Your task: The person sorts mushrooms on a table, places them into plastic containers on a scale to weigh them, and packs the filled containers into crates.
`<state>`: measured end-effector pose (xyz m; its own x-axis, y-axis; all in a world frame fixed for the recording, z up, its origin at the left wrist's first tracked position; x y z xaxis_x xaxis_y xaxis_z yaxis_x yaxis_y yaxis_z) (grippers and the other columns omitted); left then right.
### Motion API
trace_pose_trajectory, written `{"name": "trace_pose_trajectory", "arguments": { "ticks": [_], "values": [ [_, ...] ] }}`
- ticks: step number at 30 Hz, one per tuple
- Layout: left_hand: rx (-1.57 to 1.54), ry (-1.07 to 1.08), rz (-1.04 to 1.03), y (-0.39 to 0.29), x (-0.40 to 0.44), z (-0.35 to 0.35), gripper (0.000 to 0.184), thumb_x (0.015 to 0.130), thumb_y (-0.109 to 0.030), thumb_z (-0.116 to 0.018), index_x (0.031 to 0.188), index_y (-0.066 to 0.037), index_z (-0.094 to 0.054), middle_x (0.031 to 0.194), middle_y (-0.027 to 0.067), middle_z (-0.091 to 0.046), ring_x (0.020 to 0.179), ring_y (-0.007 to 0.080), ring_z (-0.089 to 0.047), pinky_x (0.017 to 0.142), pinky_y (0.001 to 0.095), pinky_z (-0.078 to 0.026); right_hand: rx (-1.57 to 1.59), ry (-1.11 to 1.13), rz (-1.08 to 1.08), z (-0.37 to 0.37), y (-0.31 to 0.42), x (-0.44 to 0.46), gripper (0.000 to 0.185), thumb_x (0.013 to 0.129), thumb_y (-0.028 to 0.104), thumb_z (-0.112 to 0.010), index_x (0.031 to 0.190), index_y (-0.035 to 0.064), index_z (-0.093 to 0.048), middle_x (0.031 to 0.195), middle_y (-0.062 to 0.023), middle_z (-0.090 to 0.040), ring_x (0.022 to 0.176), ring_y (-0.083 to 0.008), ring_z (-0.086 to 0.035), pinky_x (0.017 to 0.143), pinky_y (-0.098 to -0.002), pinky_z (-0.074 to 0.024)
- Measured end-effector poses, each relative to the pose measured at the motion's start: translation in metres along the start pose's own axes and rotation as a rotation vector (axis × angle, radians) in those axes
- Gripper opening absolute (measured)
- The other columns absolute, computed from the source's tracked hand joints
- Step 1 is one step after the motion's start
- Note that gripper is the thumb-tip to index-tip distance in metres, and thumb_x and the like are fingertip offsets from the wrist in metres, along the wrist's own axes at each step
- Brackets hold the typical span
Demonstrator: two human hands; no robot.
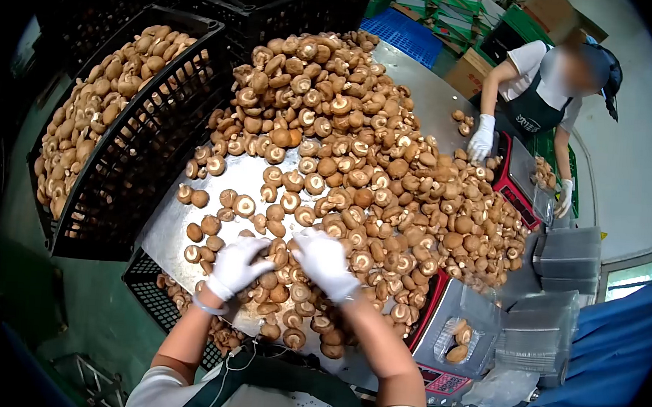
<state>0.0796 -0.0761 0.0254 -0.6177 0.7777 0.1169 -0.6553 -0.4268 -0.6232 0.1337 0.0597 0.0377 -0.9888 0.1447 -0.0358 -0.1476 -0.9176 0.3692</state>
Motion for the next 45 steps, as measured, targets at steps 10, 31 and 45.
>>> {"name": "trace_pose_trajectory", "arguments": {
  "ticks": [10,31,45],
  "values": [
    [-1.207,-0.071,0.415,0.043,-0.028,-0.021,0.055,0.085,-0.006,-0.060,0.136,-0.006,-0.038,0.120,0.0093,-0.053,0.102,0.0185,-0.058,0.084,0.0281,-0.049,1.093,0.188,-0.237,-0.020,-0.048,-0.003,0.036,0.092,0.021,-0.056,0.119,-0.0018,-0.057,0.117,-0.0057,-0.059,0.106,-0.0130,-0.054,0.094,-0.0264,-0.0401],
    [-0.721,-0.036,0.166,0.003,-0.073,0.036,0.039,0.095,-0.027,-0.047,0.124,-0.002,-0.052,0.127,0.0119,-0.054,0.119,0.0273,-0.049,0.105,0.0375,-0.033,1.448,0.300,-0.127,-0.053,0.080,-0.095,0.063,0.093,0.016,-0.055,0.147,0.0080,-0.022,0.139,-0.0132,-0.041,0.109,-0.0143,-0.055,0.093,-0.0285,-0.0442],
    [-0.201,-0.135,-0.012,-0.015,-0.027,0.000,0.041,0.076,-0.009,-0.066,0.117,-0.008,-0.059,0.117,0.0141,-0.058,0.108,0.0322,-0.054,0.093,0.0384,-0.044,-0.013,-0.585,-0.238,0.087,-0.062,-0.095,0.039,0.082,0.007,-0.059,0.120,0.0164,-0.059,0.128,-0.0146,-0.051,0.099,-0.0275,-0.057,0.080,-0.0340,-0.0503]
  ]
}}
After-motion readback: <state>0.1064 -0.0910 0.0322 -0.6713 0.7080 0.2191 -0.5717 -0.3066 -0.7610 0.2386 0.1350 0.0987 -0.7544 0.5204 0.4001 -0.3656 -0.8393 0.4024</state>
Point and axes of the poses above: each hand's wrist, its own x-axis towards the middle knuckle, its own z-axis out of the back of the hand, y = z × x, the point moved 9 cm from there along x, towards the middle knuckle
